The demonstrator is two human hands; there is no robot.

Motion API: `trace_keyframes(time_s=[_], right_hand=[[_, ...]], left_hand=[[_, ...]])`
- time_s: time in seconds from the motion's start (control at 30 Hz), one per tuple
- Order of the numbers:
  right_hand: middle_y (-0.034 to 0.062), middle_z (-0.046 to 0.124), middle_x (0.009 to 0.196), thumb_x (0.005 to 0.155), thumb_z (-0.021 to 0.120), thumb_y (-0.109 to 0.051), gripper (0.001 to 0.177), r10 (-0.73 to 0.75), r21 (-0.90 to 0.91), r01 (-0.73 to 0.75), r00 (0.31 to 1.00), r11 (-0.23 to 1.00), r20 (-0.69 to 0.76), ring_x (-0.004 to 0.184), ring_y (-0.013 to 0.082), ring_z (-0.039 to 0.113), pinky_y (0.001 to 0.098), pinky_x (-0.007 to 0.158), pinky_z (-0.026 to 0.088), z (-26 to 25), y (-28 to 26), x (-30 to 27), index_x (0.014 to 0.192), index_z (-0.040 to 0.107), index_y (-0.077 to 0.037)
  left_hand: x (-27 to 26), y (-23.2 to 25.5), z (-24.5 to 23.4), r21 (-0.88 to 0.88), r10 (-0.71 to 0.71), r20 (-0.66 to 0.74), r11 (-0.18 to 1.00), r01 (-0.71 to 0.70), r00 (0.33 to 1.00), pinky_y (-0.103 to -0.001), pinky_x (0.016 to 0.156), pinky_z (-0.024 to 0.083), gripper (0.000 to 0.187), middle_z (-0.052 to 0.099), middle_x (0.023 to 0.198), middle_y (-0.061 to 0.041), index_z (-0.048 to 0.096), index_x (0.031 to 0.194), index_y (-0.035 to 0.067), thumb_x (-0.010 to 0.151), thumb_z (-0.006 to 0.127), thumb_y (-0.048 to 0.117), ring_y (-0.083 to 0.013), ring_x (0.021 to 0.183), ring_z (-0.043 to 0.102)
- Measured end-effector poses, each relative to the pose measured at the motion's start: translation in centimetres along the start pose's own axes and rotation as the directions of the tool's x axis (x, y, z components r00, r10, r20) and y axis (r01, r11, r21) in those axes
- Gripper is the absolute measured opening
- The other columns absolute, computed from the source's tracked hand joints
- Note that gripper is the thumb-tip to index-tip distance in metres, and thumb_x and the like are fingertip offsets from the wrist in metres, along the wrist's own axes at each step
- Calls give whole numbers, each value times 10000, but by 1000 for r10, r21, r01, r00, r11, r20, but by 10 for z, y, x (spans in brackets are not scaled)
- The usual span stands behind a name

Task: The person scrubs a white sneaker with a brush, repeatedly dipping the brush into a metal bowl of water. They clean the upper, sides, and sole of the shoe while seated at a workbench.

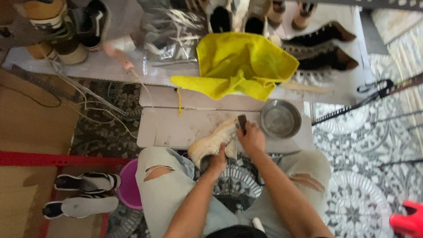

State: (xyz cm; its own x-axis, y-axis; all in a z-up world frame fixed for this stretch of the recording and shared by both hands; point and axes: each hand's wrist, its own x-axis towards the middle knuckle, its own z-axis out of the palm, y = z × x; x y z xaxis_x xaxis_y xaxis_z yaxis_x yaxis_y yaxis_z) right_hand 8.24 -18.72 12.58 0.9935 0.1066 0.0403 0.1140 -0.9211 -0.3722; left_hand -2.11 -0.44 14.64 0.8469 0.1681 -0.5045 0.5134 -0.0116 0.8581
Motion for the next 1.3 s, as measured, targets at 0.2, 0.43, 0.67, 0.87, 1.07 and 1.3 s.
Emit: trace_keyframes(time_s=[0.2, 0.43, 0.67, 0.87, 1.07, 1.3], right_hand=[[176, 704, 1067, 1068, 586, -601, 589, -71, -98, 79, 994, 992, 79, 855, 455, 798, 573, 730, 644, -6, -11, 6, 1296, 726, -77], [228, 775, 1101, 1007, 676, -518, 470, -170, 26, 169, 953, 985, 249, 963, 516, 782, 651, 808, 636, -19, -27, -3, 1149, 807, -90], [220, 712, 1128, 1040, 612, -508, 573, -215, 6, 220, 949, 976, 231, 963, 513, 788, 607, 774, 638, -23, -40, -14, 1327, 730, -26], [258, 760, 1079, 975, 678, -447, 439, -184, 174, 136, 938, 975, 293, 1016, 551, 766, 666, 847, 619, -28, -50, -19, 1107, 797, -46], [234, 756, 1091, 1032, 653, -470, 462, -164, 123, 135, 947, 983, 275, 977, 497, 791, 603, 803, 637, -34, -54, -27, 1204, 786, -62], [215, 702, 970, 1023, 671, -476, 423, -363, 233, 302, 887, 924, 287, 888, 489, 779, 572, 739, 636, -21, -56, -25, 1098, 751, -67]], left_hand=[[-24, 20, -4, -76, 7, 31, 997, -5, 999, -634, 1394, 222, 696, 405, 1769, -278, 435, 1699, 7, 1207, 430, 499, -476, 1647, 341], [-4, -12, 9, 68, -15, -57, 998, 19, 998, -650, 1376, 265, 729, 441, 1760, -224, 433, 1717, 79, 1176, 518, 561, -429, 1641, 397], [-16, 4, -4, 138, -50, 24, 989, 47, 998, -610, 1398, 237, 754, 387, 1810, -136, 395, 1751, 160, 1177, 453, 645, -365, 1671, 355], [19, -68, 12, 152, -21, 14, 988, 18, 1000, -630, 1389, 235, 745, 401, 1782, -164, 386, 1739, 139, 1179, 514, 614, -375, 1656, 371], [4, -19, 3, 172, -19, 4, 985, 18, 1000, -660, 1398, 221, 799, 379, 1792, -241, 393, 1736, 80, 1146, 527, 602, -454, 1657, 345], [1, 4, -4, 243, 46, -7, 969, -43, 999, -655, 1293, 400, 671, 636, 1581, -203, 611, 1581, 156, 1121, 502, 633, -404, 1499, 577]])
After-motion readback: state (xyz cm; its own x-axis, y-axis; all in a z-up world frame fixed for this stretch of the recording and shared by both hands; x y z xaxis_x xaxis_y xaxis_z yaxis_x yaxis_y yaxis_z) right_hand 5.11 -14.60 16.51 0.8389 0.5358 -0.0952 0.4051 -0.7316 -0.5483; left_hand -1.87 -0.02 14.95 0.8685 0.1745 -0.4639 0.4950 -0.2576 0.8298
